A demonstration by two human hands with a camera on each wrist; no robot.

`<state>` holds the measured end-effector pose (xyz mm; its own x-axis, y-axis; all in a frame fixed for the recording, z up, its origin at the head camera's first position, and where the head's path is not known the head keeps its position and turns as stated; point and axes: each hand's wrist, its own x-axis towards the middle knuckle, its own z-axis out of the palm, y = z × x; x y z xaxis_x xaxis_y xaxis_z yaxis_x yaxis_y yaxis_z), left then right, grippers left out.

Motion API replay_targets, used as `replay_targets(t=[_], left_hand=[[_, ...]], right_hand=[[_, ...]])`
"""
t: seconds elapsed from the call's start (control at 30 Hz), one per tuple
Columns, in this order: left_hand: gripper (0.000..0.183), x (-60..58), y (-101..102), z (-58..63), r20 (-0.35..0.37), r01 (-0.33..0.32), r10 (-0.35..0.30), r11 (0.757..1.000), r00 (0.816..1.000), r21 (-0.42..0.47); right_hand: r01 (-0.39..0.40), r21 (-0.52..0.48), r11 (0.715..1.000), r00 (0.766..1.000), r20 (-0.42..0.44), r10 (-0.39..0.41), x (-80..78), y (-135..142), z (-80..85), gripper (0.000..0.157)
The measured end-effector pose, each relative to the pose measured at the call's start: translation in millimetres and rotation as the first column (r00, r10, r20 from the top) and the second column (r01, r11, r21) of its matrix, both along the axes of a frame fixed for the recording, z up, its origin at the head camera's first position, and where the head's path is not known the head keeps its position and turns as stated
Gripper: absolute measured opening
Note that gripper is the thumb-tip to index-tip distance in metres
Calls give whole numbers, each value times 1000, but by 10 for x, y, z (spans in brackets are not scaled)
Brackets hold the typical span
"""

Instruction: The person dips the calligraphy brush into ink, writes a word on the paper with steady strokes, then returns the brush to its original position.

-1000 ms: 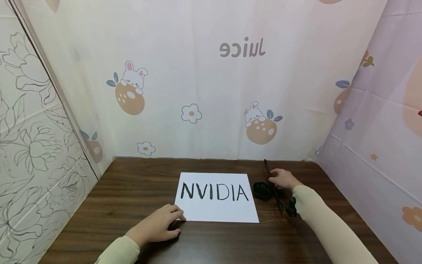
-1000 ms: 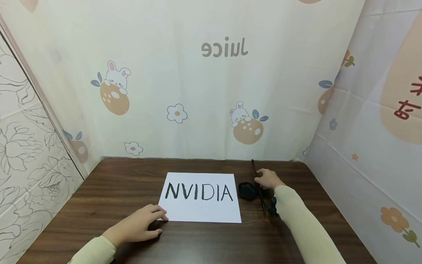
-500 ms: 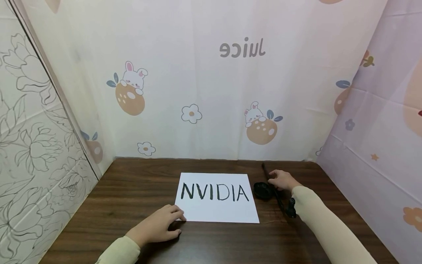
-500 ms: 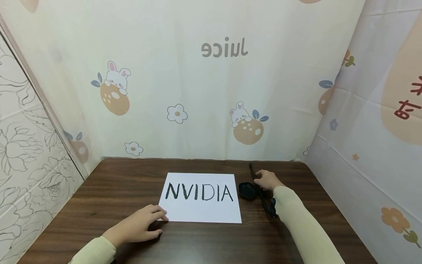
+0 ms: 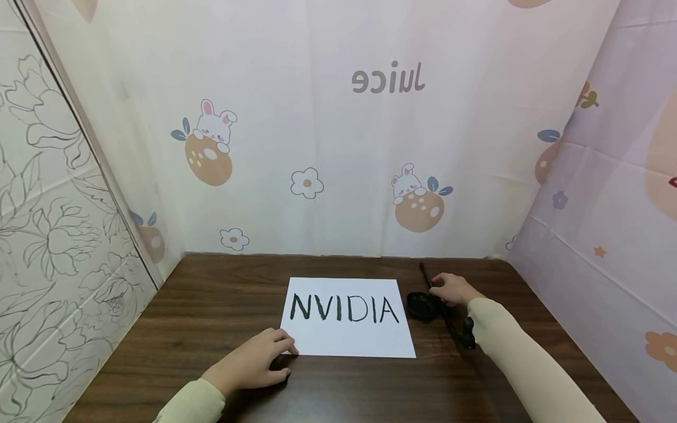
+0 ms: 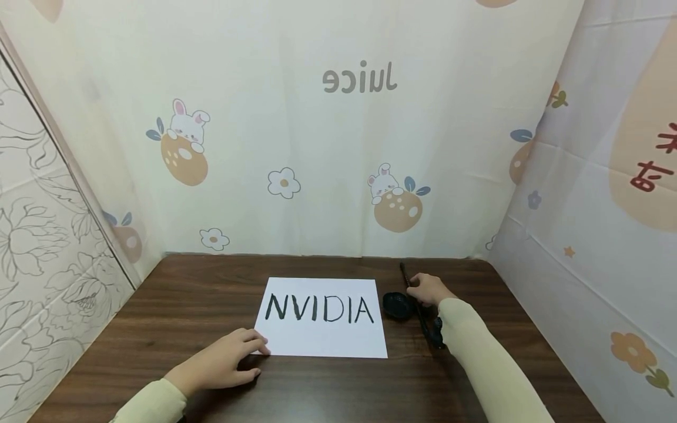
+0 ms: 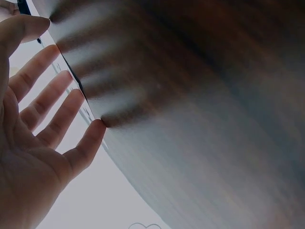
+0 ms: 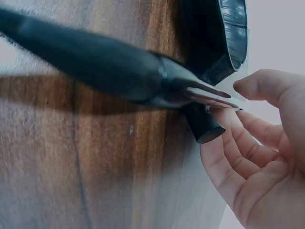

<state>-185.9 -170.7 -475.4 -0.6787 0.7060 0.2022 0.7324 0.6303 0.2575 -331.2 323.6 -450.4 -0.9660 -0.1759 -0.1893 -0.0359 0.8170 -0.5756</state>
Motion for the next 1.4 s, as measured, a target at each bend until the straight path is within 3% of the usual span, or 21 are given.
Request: replay_targets(t=[0.67,1.1,1.23,1.4], left_hand=[[25,-5,3,-50,-61,26,-24,999,998,34],[25,-32,18,15,3,-15,15,1000,1000,6],[24,-44,17,27,55,-26,26,1000,998,-5],[24,-58,29,31,60,-20,20,1000,998,0]], right_hand=[[20,-10,1000,999,-27,-20,25,-10,88,45],[23,-77,997,994,-108,-31,97,-52,187,42],[31,-84,996,991,-127,-42,123,-36,188,43],[46,-100,994,988,-141,-60,150,1,168,42]])
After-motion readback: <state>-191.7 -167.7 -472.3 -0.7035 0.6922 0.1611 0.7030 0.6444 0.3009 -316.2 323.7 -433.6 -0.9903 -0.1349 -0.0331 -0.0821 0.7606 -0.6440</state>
